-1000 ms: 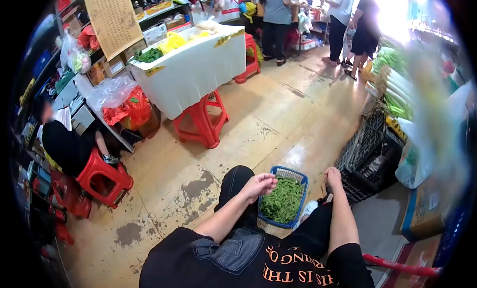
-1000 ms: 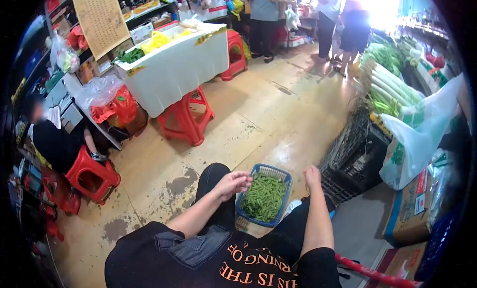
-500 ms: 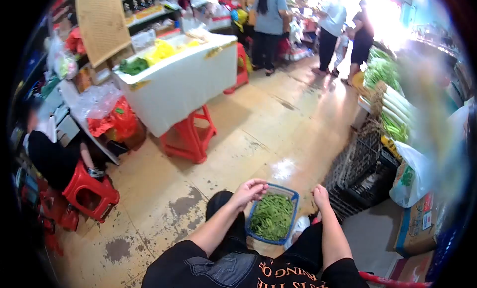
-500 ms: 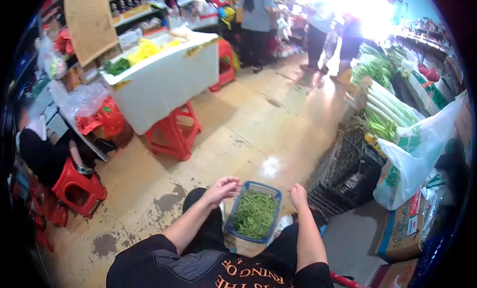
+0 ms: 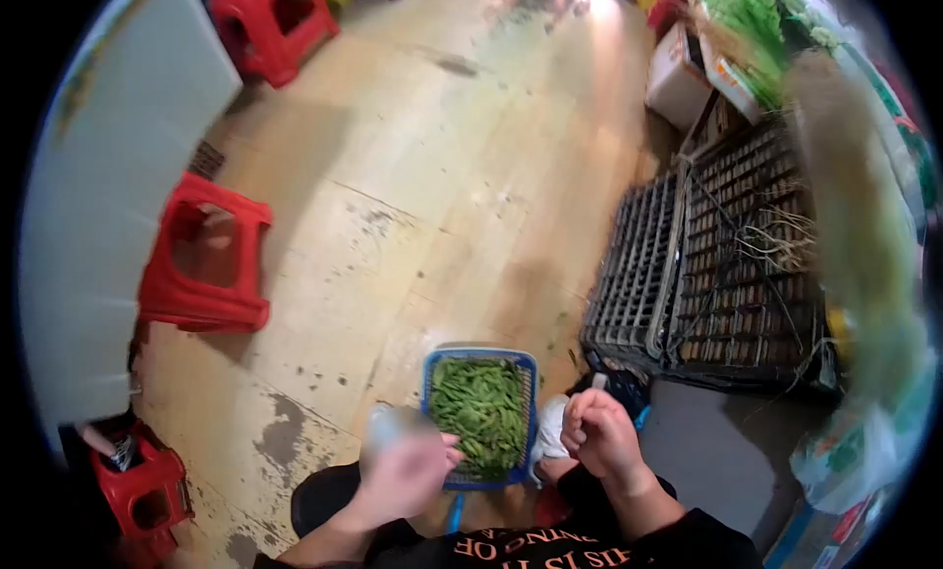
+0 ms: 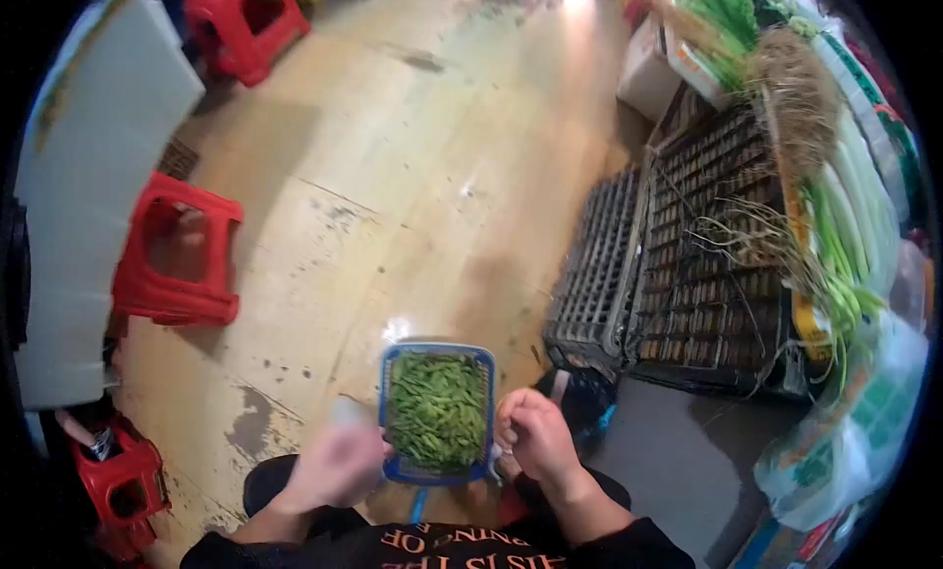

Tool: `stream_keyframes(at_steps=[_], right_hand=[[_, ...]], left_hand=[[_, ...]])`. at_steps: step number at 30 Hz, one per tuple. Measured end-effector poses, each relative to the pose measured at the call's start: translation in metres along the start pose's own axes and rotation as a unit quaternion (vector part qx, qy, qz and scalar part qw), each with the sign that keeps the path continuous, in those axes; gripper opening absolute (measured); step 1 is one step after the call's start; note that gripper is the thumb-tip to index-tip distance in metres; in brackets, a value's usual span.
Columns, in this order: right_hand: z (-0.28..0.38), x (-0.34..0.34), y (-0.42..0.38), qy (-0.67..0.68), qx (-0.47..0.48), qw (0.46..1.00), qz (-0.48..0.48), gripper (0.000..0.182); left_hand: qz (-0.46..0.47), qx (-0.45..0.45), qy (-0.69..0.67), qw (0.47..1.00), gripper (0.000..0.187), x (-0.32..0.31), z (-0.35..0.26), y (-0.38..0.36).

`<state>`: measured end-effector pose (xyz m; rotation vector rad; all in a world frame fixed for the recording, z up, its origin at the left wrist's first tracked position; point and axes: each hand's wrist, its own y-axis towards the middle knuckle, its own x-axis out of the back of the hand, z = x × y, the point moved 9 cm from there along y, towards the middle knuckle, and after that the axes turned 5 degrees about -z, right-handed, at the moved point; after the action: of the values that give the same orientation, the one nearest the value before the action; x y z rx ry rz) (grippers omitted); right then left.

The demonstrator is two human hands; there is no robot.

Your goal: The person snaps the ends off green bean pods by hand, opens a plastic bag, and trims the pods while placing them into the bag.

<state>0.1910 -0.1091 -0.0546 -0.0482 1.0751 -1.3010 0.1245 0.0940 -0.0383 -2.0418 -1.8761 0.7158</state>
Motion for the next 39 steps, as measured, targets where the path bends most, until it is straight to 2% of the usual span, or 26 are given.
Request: stream_keyframes(at_steps=[1, 2, 5, 7, 8, 9, 11, 12, 13, 14, 15, 17, 19, 20, 21, 23, 24, 25, 26, 27, 29, 30, 33, 37, 38, 39], right_hand=[[0.012, 0.001, 0.013, 0.013, 0.024, 0.999, -0.019, 0.008], [0.021, 0.000, 0.024, 0.058, 0.028, 0.997, -0.035, 0.009], [0.027, 0.012, 0.058, 0.058, 0.079, 0.989, -0.108, 0.010], [0.023, 0.031, 0.075, 0.002, 0.121, 0.979, -0.165, 0.012], [0.016, 0.044, 0.083, -0.066, 0.122, 0.966, -0.220, 0.011], [0.006, 0.059, 0.083, -0.133, 0.121, 0.944, -0.277, 0.010], [-0.061, 0.110, 0.060, -0.087, 0.031, 0.931, -0.354, 0.010], [-0.089, 0.094, 0.037, 0.074, -0.069, 0.923, -0.372, 0.010], [-0.111, 0.064, 0.009, 0.230, -0.170, 0.880, -0.379, 0.009], [-0.102, 0.026, -0.016, 0.186, -0.190, 0.900, -0.345, 0.009], [-0.088, -0.009, -0.041, 0.137, -0.209, 0.917, -0.310, 0.009], [-0.067, -0.057, -0.080, 0.129, -0.222, 0.931, -0.259, 0.009], [-0.051, -0.073, -0.107, 0.115, -0.242, 0.925, -0.270, 0.016], [-0.039, -0.077, -0.117, 0.118, -0.237, 0.922, -0.284, 0.017], [-0.029, -0.083, -0.125, 0.123, -0.234, 0.918, -0.295, 0.019], [0.010, -0.121, -0.127, 0.082, -0.202, 0.939, -0.266, 0.019], [0.040, -0.162, -0.128, 0.070, -0.173, 0.956, -0.227, 0.021], [0.061, -0.192, -0.122, 0.023, -0.140, 0.978, -0.153, 0.020], [0.077, -0.209, -0.111, 0.028, -0.085, 0.989, -0.118, 0.018], [0.111, -0.256, -0.128, 0.010, -0.107, 0.977, -0.183, 0.013], [0.156, -0.310, -0.131, -0.026, -0.034, 0.981, -0.188, 0.014], [0.170, -0.338, -0.134, -0.004, -0.015, 0.986, -0.167, 0.016], [0.189, -0.402, -0.146, 0.034, 0.014, 0.994, -0.107, 0.021], [0.183, -0.441, -0.149, 0.069, -0.017, 0.995, -0.065, 0.018], [0.183, -0.445, -0.151, 0.065, -0.025, 0.995, -0.072, 0.019], [0.180, -0.448, -0.151, 0.063, -0.035, 0.994, -0.078, 0.019]], left_hand=[[-0.016, -0.004, 0.000, 1.000, 0.015, 0.009, -0.013, 0.013], [-0.084, -0.009, -0.096, 0.992, 0.010, 0.021, -0.006, 0.021], [-0.070, -0.031, -0.205, 0.976, 0.009, 0.016, -0.018, 0.057], [-0.149, -0.144, 0.043, 0.977, 0.009, 0.018, -0.026, 0.065], [-0.155, -0.143, 0.103, 0.972, 0.011, 0.008, -0.018, 0.065], [-0.116, -0.185, 0.120, 0.968, 0.013, -0.002, 0.028, 0.063], [-0.022, -0.219, 0.427, 0.877, 0.017, -0.042, 0.028, 0.063], [-0.017, -0.200, 0.415, 0.888, 0.018, -0.036, 0.048, 0.058], [-0.009, -0.176, 0.400, 0.899, 0.019, -0.028, 0.080, 0.046], [0.001, -0.149, 0.381, 0.912, 0.020, -0.026, 0.088, 0.032], [-0.002, -0.135, 0.417, 0.899, 0.022, -0.019, 0.019, 0.011], [0.011, -0.095, 0.474, 0.875, 0.019, -0.001, 0.030, -0.017], [-0.056, -0.039, 0.507, 0.859, 0.022, 0.054, 0.059, -0.038], [-0.002, -0.042, 0.588, 0.807, 0.021, 0.065, 0.048, -0.050], [-0.046, 0.052, 0.584, 0.809, 0.020, 0.072, -0.081, -0.079], [-0.170, -0.022, 0.480, 0.860, 0.020, 0.133, -0.067, -0.115], [-0.188, 0.045, 0.428, 0.883, 0.021, 0.153, -0.084, -0.137], [-0.199, 0.110, 0.377, 0.898, 0.021, 0.170, -0.095, -0.157], [-0.193, 0.027, 0.409, 0.891, 0.019, 0.177, -0.125, -0.177], [-0.179, 0.057, 0.323, 0.927, 0.018, 0.198, -0.121, -0.195], [-0.158, 0.111, 0.126, 0.973, 0.016, 0.236, -0.089, -0.203], [-0.162, 0.139, 0.094, 0.972, 0.014, 0.263, -0.072, -0.208], [-0.176, 0.043, 0.248, 0.952, 0.012, 0.304, -0.121, -0.229], [-0.104, 0.021, 0.237, 0.966, 0.019, 0.324, -0.159, -0.207], [-0.086, 0.037, 0.218, 0.971, 0.023, 0.299, -0.195, -0.203], [-0.105, 0.015, 0.119, 0.987, 0.026, 0.290, -0.207, -0.192]])
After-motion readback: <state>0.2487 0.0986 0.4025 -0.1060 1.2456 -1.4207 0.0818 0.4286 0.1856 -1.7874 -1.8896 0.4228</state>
